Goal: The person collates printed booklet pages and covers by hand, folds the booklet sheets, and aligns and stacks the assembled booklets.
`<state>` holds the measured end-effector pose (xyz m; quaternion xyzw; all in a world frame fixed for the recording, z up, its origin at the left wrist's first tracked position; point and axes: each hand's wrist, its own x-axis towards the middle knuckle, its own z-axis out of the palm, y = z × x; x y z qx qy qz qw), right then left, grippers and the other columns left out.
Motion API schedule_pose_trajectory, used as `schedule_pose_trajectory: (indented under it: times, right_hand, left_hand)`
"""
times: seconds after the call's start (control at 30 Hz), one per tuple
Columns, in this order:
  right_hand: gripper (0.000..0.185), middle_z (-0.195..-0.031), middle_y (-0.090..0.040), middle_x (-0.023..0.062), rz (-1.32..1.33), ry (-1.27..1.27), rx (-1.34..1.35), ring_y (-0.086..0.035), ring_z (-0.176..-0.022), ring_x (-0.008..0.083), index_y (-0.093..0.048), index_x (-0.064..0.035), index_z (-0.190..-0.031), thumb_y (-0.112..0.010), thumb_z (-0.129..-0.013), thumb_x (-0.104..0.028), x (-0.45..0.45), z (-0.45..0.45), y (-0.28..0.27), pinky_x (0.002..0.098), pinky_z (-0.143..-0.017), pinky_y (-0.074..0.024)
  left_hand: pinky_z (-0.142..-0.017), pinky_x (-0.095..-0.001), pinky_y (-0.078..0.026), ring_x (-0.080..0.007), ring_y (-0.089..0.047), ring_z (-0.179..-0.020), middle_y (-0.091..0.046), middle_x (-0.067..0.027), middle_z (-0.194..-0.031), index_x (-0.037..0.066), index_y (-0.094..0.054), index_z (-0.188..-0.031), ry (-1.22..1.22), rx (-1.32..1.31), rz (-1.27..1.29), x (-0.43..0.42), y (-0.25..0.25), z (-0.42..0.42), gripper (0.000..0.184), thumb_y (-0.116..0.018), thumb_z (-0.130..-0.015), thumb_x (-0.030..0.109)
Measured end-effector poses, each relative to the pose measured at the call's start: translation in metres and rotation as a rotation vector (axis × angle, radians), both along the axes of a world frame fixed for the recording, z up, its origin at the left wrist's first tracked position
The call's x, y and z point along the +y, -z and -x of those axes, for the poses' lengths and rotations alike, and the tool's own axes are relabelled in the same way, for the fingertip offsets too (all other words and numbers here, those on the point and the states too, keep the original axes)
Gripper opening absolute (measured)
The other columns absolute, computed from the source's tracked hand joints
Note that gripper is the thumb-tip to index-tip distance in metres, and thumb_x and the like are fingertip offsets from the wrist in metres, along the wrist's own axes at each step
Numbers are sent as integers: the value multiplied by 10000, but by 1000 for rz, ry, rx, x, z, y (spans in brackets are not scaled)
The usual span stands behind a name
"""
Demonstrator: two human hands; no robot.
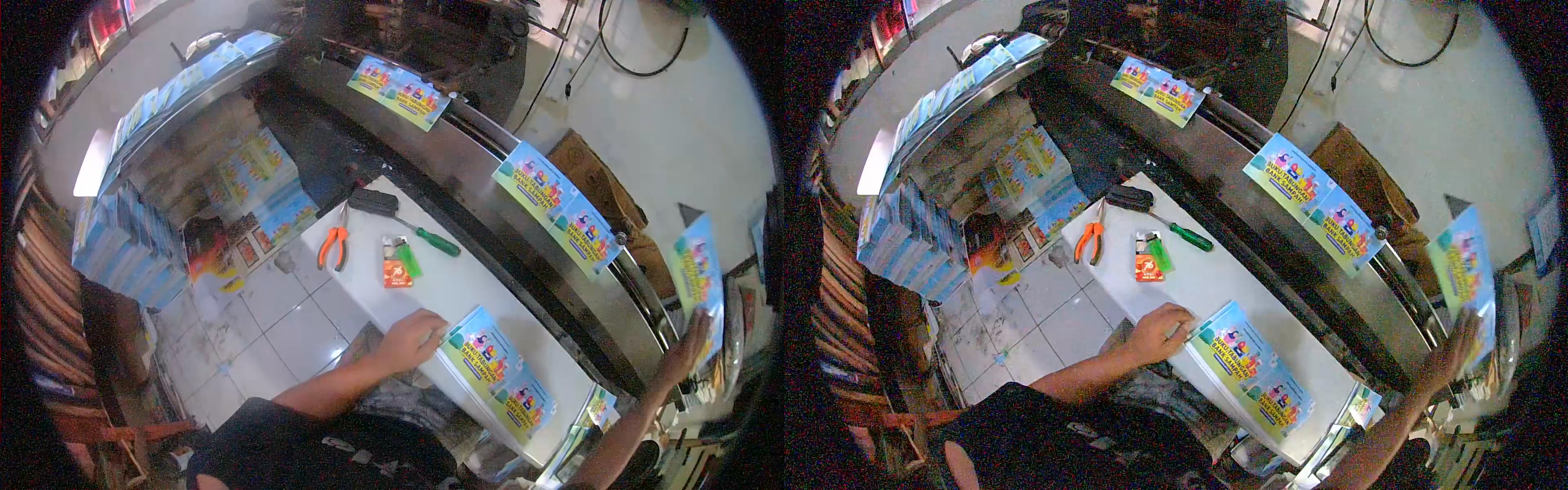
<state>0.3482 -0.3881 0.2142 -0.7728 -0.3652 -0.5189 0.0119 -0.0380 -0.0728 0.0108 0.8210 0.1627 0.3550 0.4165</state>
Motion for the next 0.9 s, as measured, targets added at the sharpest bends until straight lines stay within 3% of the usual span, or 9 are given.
schedule_pose_trajectory:
  times: [0.03, 0.1, 0.2, 0.37, 0.4, 0.43, 0.47, 0.53, 0.9]
  right_hand:
    - [628, -1447, -440, 150, -87, -95, 223, -349, -1390, 296, -499, -60, -1370, -362, -777, 94, -4, -18, 26, 397, -1163, -222]
    - [645, -1423, -470, 153, -319, -326, 637, -393, -1361, 310, -519, -51, -1346, -379, -742, 127, -35, -81, 106, 411, -1146, -266]
    - [591, -1350, -537, 168, 105, -130, 591, -444, -1318, 331, -597, -65, -1252, -402, -733, 139, -24, -29, 113, 424, -1119, -310]
    - [484, -1208, -621, 148, 294, 25, 845, -580, -1103, 367, -601, -63, -1195, -598, -718, 24, 12, 62, 134, 430, -962, -455]
    - [467, -1228, -608, 153, 204, -234, 987, -581, -1097, 369, -584, -78, -1221, -656, -760, -61, 29, 95, 136, 430, -954, -459]
    - [530, -1291, -566, 171, 322, -126, 1152, -548, -1164, 362, -558, -90, -1270, -718, -774, -186, 42, 137, 137, 428, -997, -432]
    - [608, -1411, -449, 185, 477, -275, 1078, -453, -1265, 358, -524, -34, -1297, -671, -819, -379, 50, 168, 138, 451, -1080, -347]
    - [695, -1453, -404, 185, 695, -256, 1218, -396, -1331, 361, -488, -57, -1343, -645, -820, -487, 58, 215, 150, 469, -1120, -291]
    - [536, -1321, -529, 151, 715, -360, 1063, -541, -1184, 303, -536, -55, -1275, -662, -837, -339, 43, 249, 138, 383, -854, -543]
  left_hand:
    - [-789, -388, -506, -331, -619, -898, -627, -152, -972, 26, -619, -986, -7, 6, 3, 0, 1, 0, 149, -602, -866, 113]
    - [-787, -387, -506, -334, -619, -896, -627, -150, -969, 29, -620, -982, -17, 26, 9, 1, -3, 2, 143, -600, -864, 107]
    - [-780, -386, -508, -338, -621, -887, -628, -146, -961, 36, -621, -975, -15, 30, -28, 3, -3, 1, 135, -601, -856, 97]
    - [-779, -394, -514, -339, -630, -869, -636, -148, -968, 41, -628, -971, 41, 28, 1, 1, -1, -1, 141, -616, -840, 93]
    - [-782, -398, -515, -338, -632, -871, -640, -151, -975, 39, -629, -976, 10, 56, 3, 1, -4, -1, 150, -620, -838, 95]
    - [-785, -401, -516, -337, -635, -873, -644, -155, -982, 37, -631, -982, -28, 83, -2, 0, -7, -2, 159, -624, -835, 98]
    - [-785, -401, -516, -337, -635, -873, -644, -155, -982, 37, -631, -982, -7, 79, -2, -3, -8, -1, 159, -624, -835, 98]
    - [-795, -402, -513, -339, -637, -891, -650, -165, -983, 33, -640, -978, -47, 75, -3, -3, -13, -1, 153, -617, -840, 94]
    - [-756, -379, -519, -343, -640, -867, -647, -181, -962, 4, -646, -960, -13, -3, -26, -2, -10, -2, 144, -624, -823, 43]
